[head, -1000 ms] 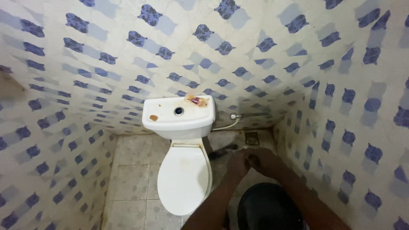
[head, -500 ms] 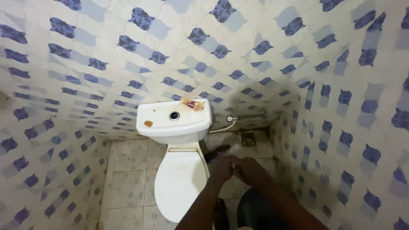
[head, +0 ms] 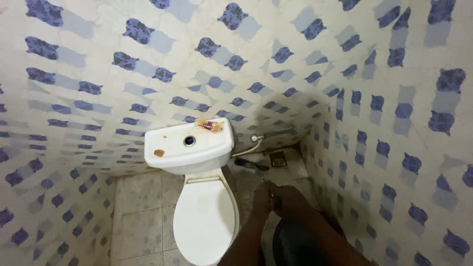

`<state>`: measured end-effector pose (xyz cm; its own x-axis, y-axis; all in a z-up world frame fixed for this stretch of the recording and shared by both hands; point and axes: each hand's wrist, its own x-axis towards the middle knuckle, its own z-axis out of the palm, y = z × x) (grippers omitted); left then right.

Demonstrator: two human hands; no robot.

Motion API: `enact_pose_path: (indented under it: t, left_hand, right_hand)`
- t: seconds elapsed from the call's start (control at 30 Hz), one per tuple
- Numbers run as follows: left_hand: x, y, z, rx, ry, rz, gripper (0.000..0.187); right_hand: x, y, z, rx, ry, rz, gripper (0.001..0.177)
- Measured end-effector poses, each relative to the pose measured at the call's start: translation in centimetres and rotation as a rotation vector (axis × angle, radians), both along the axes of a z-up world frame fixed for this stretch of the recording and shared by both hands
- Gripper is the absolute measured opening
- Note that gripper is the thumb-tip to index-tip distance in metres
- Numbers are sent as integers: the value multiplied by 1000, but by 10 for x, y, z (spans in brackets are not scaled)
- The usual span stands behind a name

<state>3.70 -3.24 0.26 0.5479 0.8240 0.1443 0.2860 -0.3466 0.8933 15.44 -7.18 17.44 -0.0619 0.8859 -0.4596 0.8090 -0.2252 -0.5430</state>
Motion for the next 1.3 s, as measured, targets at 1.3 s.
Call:
enact_pose_path:
  t: [1.3]
  left_hand:
    - [-65,-205,59,57,239,84,16]
  right_hand:
    - [-39,-189,10,538,472,282,20]
